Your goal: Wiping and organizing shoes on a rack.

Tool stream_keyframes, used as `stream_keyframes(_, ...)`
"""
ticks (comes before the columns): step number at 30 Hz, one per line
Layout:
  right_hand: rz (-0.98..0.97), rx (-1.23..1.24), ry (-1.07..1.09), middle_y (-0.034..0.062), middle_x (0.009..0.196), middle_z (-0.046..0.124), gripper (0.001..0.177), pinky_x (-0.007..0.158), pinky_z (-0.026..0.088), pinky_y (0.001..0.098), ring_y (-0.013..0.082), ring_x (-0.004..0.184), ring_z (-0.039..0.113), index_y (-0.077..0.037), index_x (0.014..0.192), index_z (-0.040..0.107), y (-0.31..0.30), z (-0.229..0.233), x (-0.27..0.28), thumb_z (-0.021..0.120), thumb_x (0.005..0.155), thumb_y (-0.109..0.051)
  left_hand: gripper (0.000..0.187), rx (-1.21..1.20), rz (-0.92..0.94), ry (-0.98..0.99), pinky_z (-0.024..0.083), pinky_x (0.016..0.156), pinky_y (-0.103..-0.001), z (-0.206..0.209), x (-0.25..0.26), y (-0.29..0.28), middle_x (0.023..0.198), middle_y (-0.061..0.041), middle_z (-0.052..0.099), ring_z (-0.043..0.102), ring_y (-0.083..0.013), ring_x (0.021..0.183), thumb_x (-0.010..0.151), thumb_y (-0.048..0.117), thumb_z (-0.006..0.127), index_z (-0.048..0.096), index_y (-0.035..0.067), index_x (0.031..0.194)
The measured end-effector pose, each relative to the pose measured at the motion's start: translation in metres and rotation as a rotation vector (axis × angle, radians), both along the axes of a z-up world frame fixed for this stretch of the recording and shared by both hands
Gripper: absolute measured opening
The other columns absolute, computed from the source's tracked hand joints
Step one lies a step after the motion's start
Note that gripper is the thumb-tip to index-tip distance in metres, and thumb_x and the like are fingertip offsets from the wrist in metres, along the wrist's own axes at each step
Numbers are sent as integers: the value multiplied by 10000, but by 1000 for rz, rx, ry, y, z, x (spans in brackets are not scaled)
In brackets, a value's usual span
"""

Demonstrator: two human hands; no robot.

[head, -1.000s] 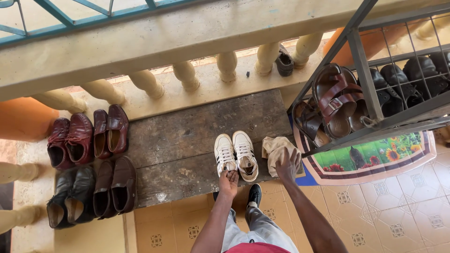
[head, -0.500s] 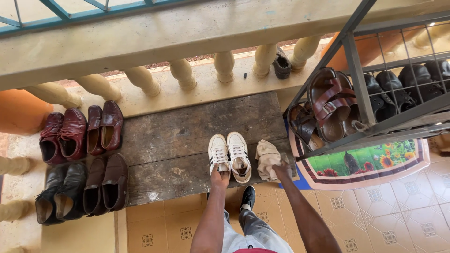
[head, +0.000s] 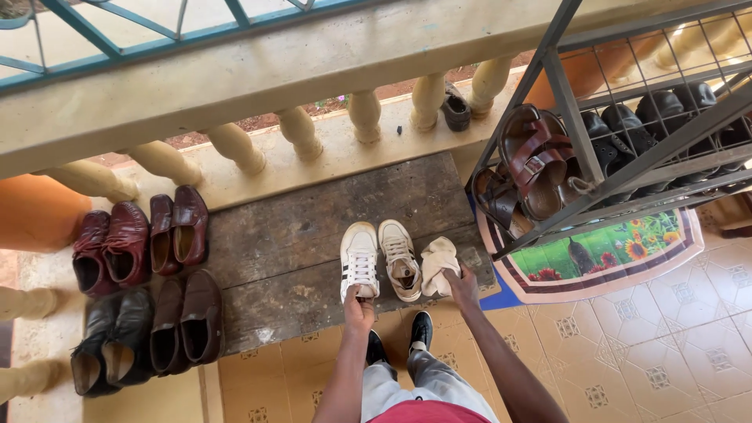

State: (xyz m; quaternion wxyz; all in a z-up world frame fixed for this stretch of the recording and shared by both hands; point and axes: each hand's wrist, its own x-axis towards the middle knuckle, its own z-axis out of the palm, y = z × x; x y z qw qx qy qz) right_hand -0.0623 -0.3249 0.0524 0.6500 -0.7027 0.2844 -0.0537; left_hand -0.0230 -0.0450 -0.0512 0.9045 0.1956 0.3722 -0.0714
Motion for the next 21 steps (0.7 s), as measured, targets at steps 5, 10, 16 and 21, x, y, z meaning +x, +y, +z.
stream_keyframes(5,-30,19,-47,131,1024,683,328,740,523,318,159,871,625,15,1111,689,40,13,-3,763,862,-187,294,79,-55,-46,589,795,-344,63,-17,7,1081,-52,688,685,-189,941,869,100,688,638,62,1156)
stream_keyframes(10,127,-108,-323,130,1554,406,355,1077,449,346,229,1421,436,39,1136,736,80,97,1,722,821,-126,299,207,-288,-211,539,727,-383,140,-36,-1,1076,-67,697,677,-198,919,856,45,662,642,14,1153)
stream_keyframes(16,128,-270,-409,172,1667,294,335,1170,366,412,310,1550,279,40,1100,718,109,136,-9,736,802,-112,393,234,-525,-429,550,826,-337,158,-64,-5,1156,-131,701,688,-209,989,893,41,679,633,-62,1269)
stream_keyframes(21,93,-486,-507,196,1642,349,379,1220,314,469,382,1563,277,33,1122,696,116,158,-26,774,800,-151,412,170,-543,-451,552,886,-347,176,-68,-7,1175,-111,704,686,-208,1042,889,69,666,618,-44,1282)
